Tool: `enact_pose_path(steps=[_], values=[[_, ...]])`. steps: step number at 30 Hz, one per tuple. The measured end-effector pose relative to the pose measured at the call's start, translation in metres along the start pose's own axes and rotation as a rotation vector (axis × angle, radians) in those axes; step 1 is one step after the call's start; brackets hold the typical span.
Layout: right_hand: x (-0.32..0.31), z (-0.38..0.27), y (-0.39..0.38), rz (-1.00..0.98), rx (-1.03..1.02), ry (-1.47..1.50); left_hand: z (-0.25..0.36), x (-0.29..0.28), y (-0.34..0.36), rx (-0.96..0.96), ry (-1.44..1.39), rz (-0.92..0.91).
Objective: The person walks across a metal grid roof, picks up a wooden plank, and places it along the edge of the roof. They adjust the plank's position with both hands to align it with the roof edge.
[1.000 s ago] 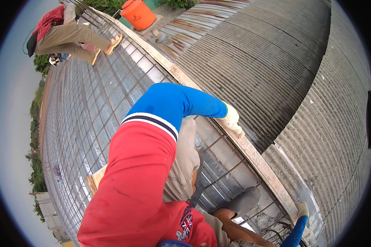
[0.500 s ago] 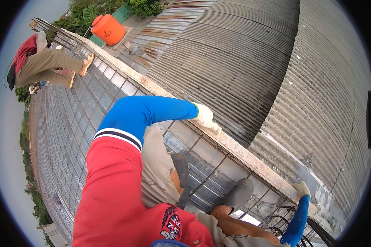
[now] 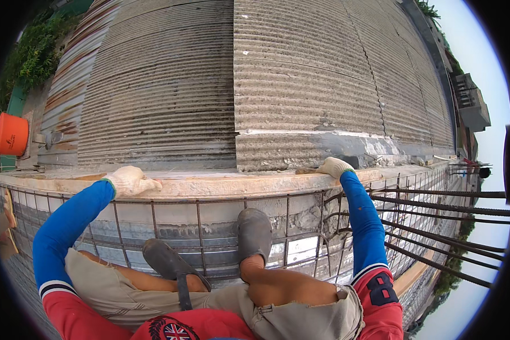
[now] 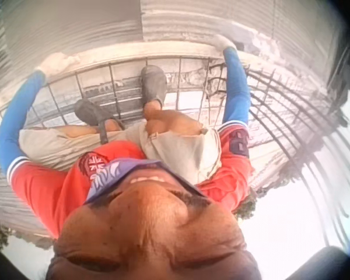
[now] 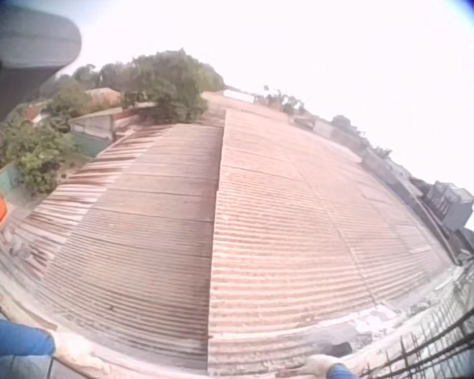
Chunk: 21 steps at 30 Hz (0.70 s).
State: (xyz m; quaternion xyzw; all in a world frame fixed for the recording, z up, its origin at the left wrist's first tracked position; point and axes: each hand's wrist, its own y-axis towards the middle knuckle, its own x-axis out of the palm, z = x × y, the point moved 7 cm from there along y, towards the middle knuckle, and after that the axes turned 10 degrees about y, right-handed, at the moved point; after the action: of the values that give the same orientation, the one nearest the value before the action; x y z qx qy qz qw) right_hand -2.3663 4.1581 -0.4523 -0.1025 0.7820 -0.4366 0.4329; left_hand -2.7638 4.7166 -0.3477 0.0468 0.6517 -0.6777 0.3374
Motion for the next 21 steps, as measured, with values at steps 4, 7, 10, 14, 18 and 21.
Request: enact_pose_path(steps=[4, 7, 10, 14, 18, 21], values=[[0.008, 0.003, -0.006, -0.052, 0.108, -0.004, 0.004, -0.003, 0.0, -0.019, 0.012, -0.009], [0.001, -0.013, -0.011, -0.073, 0.05, -0.023, 0.003, -0.003, 0.002, -0.03, 0.035, -0.004], [-0.005, -0.017, -0.012, -0.042, 0.063, -0.034, 0.001, -0.001, 0.001, -0.044, 0.056, -0.019], [-0.002, -0.002, -0.011, -0.042, 0.231, 0.089, 0.0, 0.003, 0.005, -0.042, 0.056, -0.009], [0.008, 0.001, -0.01, -0.088, 0.098, -0.052, 0.006, 0.0, 0.006, -0.032, 0.061, -0.003], [-0.003, -0.02, -0.008, -0.092, 0.058, -0.105, -0.004, 0.006, 0.003, -0.041, 0.059, 0.015]])
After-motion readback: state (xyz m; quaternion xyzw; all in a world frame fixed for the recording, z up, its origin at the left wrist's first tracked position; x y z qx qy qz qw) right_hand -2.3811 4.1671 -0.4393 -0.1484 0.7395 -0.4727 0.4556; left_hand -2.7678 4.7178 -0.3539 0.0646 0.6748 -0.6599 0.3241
